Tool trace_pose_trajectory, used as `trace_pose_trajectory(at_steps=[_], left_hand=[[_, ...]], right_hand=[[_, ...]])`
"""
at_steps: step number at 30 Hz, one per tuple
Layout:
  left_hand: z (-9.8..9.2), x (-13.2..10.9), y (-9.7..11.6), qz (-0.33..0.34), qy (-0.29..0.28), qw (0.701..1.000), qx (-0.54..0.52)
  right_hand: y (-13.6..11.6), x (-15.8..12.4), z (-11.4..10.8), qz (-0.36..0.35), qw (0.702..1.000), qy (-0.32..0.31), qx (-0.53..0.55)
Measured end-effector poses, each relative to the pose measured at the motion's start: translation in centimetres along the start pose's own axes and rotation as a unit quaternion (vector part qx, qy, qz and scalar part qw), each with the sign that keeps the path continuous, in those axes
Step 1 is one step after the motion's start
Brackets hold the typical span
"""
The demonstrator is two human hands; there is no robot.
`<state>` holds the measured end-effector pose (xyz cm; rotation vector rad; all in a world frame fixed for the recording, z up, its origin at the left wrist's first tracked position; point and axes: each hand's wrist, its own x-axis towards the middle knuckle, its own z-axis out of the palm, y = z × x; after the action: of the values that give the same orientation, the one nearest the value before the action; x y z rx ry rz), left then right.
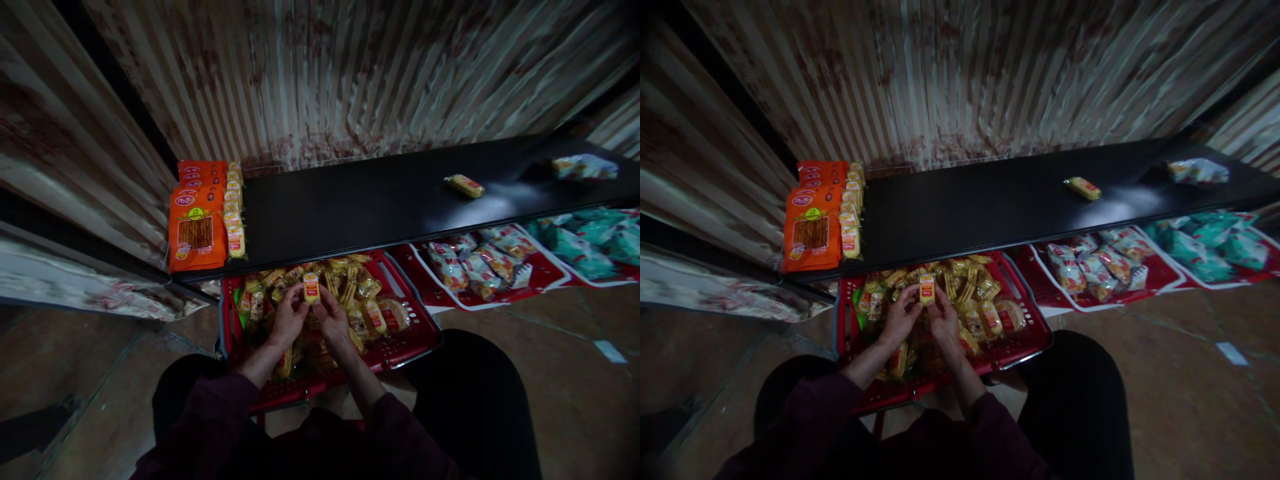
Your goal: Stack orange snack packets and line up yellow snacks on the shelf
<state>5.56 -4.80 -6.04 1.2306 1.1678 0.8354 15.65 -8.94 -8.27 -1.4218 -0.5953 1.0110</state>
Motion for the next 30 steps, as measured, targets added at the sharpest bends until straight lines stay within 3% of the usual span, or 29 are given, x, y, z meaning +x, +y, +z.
trace_pose_trajectory(at_steps=[9,16,22,30], left_hand=[[0.0,-0.6,0.2,0.05,0.019,0.998,0.034],[0.4,-1.8,1.4,0.119,0.044,0.986,0.106],[0.6,-2.4,2.5,0.168,0.047,0.979,0.105],[0.4,-1.8,3.8,0.198,0.069,0.973,0.095]], right_hand=[[-1.5,-1.4,0.0,-0.024,0.999,0.005,-0.034],[-0.6,-1.5,-1.1,-0.077,0.993,0.041,-0.084],[-0.7,-1.4,-1.5,-0.128,0.981,0.064,-0.132],[-2.4,-0.7,-0.8,-0.142,0.977,0.043,-0.153]])
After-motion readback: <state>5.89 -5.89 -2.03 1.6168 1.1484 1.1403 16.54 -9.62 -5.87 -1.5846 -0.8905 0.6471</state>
